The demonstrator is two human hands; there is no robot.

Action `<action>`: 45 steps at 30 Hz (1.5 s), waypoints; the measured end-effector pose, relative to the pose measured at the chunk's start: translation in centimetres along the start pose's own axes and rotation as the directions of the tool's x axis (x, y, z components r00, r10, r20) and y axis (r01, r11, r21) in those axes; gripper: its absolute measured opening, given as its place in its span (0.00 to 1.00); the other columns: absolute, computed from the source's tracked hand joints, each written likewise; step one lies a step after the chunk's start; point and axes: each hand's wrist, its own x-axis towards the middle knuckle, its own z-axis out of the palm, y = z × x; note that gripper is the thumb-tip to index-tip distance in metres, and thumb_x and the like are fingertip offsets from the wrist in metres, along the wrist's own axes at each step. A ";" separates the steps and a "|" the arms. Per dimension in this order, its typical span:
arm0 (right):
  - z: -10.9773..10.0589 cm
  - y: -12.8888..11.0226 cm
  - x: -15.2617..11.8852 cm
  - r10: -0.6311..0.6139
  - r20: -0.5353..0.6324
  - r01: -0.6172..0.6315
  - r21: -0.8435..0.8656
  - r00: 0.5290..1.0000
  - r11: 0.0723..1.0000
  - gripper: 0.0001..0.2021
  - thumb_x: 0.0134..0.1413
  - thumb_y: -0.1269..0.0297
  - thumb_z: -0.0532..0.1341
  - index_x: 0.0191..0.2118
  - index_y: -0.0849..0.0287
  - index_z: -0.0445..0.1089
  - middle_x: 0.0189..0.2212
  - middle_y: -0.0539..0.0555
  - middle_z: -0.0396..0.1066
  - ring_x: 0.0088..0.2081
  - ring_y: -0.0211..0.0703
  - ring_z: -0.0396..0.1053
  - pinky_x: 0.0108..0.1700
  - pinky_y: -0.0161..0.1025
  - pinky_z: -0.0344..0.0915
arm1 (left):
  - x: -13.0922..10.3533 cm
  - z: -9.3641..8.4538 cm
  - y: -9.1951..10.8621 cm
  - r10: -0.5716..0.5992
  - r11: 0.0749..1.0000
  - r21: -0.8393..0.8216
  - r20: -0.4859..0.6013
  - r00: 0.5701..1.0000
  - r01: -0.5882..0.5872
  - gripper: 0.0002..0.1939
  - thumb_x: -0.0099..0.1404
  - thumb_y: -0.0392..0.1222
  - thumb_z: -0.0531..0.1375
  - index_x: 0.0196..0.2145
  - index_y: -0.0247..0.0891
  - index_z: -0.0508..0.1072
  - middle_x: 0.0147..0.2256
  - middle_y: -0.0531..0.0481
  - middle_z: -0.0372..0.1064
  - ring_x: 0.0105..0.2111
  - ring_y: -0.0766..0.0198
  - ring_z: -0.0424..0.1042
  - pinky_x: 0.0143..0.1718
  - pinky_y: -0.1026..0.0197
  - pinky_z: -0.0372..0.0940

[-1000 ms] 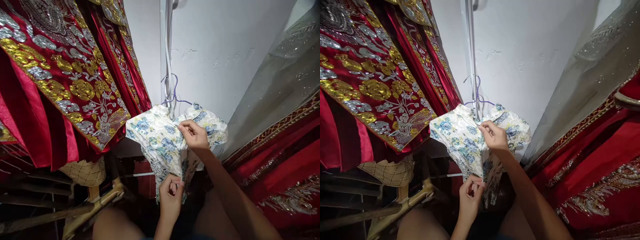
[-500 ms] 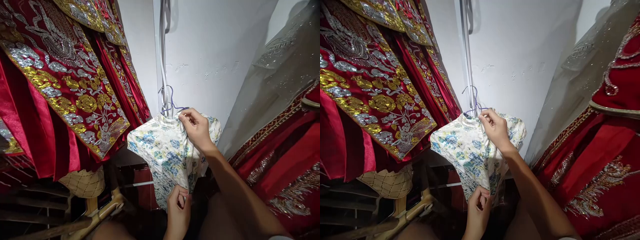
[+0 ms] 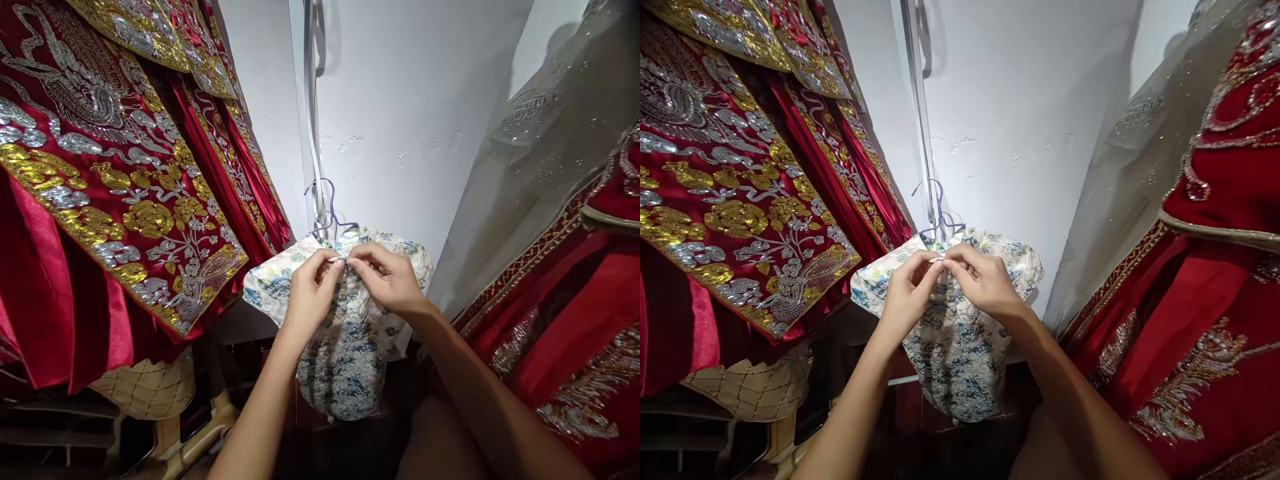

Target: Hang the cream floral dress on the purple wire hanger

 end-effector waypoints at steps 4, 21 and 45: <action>1.6 1.9 -1.4 -0.067 -0.003 0.067 -0.047 0.998 0.997 0.07 0.65 0.66 0.59 0.44 0.54 0.74 0.26 0.47 0.70 0.22 0.34 0.60 0.27 0.34 0.57 | 0.8 0.2 0.7 0.010 0.997 -0.075 0.004 1.000 -0.010 0.10 0.70 0.45 0.59 0.33 0.37 0.71 0.27 0.54 0.63 0.27 0.67 0.60 0.29 0.64 0.54; 3.3 0.7 -0.8 0.324 -0.050 -0.302 0.249 0.945 0.920 0.11 0.63 0.54 0.59 0.34 0.56 0.64 0.18 0.43 0.57 0.20 0.34 0.53 0.23 0.34 0.50 | 0.2 -0.3 1.2 0.031 0.997 0.076 -0.071 0.997 -0.025 0.11 0.70 0.47 0.59 0.36 0.37 0.75 0.30 0.51 0.69 0.30 0.64 0.63 0.31 0.63 0.56; 4.3 3.8 -9.5 0.626 0.032 -0.611 0.261 0.779 0.747 0.15 0.57 0.55 0.62 0.25 0.55 0.59 0.14 0.40 0.47 0.18 0.34 0.44 0.23 0.35 0.43 | 2.0 -6.0 -1.9 -0.212 0.955 -0.293 -0.540 0.815 0.054 0.08 0.61 0.42 0.66 0.30 0.36 0.74 0.27 0.54 0.68 0.29 0.67 0.68 0.36 0.64 0.65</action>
